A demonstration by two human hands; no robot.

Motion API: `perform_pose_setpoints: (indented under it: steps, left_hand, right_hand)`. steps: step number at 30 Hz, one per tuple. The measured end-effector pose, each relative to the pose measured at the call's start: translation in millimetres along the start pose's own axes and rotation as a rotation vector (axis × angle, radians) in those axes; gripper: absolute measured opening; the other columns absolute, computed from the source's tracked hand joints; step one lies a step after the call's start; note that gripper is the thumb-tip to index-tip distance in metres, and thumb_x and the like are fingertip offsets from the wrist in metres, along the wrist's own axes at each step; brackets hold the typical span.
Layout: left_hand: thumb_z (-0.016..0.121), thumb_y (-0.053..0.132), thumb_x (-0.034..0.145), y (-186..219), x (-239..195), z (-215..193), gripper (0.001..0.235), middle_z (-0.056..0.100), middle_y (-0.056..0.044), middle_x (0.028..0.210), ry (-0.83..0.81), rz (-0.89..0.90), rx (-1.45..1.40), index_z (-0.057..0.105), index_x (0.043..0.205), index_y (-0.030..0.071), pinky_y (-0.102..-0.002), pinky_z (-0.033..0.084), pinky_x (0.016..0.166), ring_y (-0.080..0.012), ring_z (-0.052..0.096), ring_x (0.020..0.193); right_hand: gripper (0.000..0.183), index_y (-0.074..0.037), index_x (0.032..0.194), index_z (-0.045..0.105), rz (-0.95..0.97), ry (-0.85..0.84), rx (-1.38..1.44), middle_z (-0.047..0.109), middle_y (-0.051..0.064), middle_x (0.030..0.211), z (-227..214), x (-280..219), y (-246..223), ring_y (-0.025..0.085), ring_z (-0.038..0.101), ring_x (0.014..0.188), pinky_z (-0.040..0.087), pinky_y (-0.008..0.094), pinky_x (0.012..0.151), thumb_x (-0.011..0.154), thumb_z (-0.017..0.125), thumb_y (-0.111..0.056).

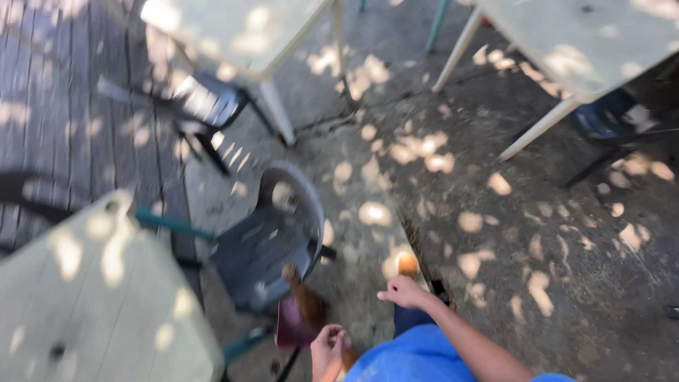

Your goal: Sweep leaves and debris from an outdoor seating area into a dustpan and then into a trash bag, and dust off a table.

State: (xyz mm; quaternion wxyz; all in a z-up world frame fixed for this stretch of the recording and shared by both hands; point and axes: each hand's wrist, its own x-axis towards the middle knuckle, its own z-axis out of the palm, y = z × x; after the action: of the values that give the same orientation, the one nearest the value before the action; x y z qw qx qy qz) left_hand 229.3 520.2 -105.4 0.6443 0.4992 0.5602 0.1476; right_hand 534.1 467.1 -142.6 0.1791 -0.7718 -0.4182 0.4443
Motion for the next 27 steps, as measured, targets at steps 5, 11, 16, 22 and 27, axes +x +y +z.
perform_pose_setpoints:
  steps: [5,11,16,22,27]
  left_hand:
    - [0.069,0.005,0.092,124.9,87.6,80.1,0.012,0.074,-0.008,0.078,-0.157,0.141,0.117,0.075,0.099,-0.003,-0.027,0.064,0.06,-0.0155,0.073,0.062]
    - [0.074,0.019,0.091,227.9,190.1,204.7,0.023,0.06,-0.003,0.057,-0.07,0.331,0.147,0.079,0.084,-0.002,-0.027,0.044,0.05,-0.0126,0.051,0.05]
    - [0.069,0.031,0.095,294.3,216.9,278.4,0.036,0.055,-0.001,0.061,-0.058,0.28,0.177,0.076,0.082,-0.002,-0.027,0.039,0.052,-0.011,0.045,0.056]
    - [0.076,0.011,0.09,327.7,288.4,302.2,0.018,0.051,-0.001,0.062,-0.006,0.428,-0.053,0.063,0.084,0.0,-0.026,0.031,0.047,-0.0088,0.038,0.052]
    - [0.085,0.018,0.065,298.2,454.2,317.1,0.034,0.036,0.003,0.042,0.343,0.552,0.005,0.054,0.061,0.005,-0.025,0.026,0.04,-0.0099,0.027,0.039]
  right_hand:
    - [0.039,-0.01,0.066,0.065,0.129,0.122,0.089,0.059,-0.001,0.059,-104.8,6.2,63.5,0.014,0.05,0.053,0.047,0.03,0.055,0.087,0.079,-0.038]
    - [0.042,-0.011,0.062,0.063,0.214,0.11,0.095,0.058,-0.003,0.058,-254.4,9.0,144.5,0.011,0.05,0.054,0.048,0.028,0.056,0.09,0.08,-0.038]
    - [0.046,-0.01,0.061,0.059,0.26,0.255,0.222,0.054,-0.003,0.057,-353.0,46.5,192.2,0.01,0.045,0.053,0.046,0.027,0.053,0.09,0.082,-0.037]
    - [0.043,-0.006,0.064,0.057,0.218,0.324,0.631,0.047,0.001,0.055,-437.8,146.9,148.4,0.013,0.049,0.044,0.045,0.029,0.046,0.092,0.08,-0.028]
    - [0.044,-0.009,0.062,0.058,0.091,0.163,0.696,0.046,-0.002,0.057,-474.0,276.0,117.8,0.009,0.041,0.048,0.05,0.027,0.048,0.098,0.078,-0.023]
